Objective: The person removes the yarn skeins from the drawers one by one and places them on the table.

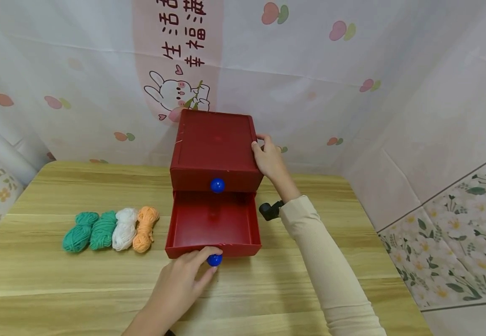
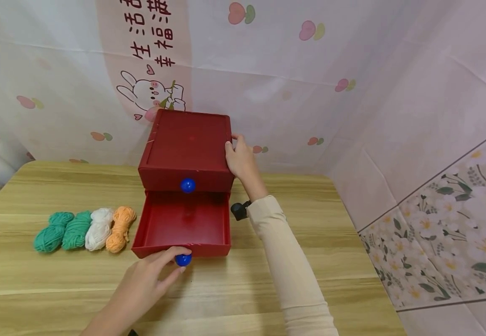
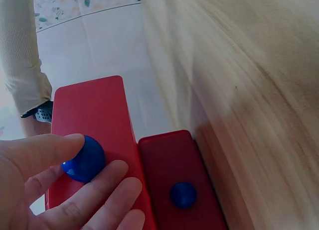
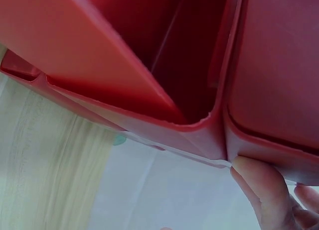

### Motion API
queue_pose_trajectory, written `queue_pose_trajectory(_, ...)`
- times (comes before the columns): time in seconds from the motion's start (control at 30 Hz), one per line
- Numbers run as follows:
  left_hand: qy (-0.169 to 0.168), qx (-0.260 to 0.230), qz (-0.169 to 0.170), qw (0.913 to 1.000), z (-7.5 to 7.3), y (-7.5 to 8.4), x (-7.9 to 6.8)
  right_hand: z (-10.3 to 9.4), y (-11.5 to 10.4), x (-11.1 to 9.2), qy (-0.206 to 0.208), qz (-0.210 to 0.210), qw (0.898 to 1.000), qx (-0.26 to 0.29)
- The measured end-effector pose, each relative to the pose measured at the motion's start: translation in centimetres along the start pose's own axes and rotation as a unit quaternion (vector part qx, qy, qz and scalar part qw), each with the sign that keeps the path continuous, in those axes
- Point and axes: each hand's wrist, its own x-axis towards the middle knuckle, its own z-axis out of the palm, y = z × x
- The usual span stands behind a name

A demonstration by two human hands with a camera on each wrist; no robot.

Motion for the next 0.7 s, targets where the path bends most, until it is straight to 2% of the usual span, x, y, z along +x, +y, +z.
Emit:
queue_pose_trajectory(0.27,0.013,-0.002,-0.032,0.9994,-0.3,0.0,1.1,-0.1,0.0,0.0,-0.002,-0.001,1.000,0.004)
queue_pose_trajectory(0.7,0.005,-0.029,-0.042,0.9987,-0.4,-0.6,2.5,0.0,0.1,-0.1,0.002,-0.002,1.000,0.000)
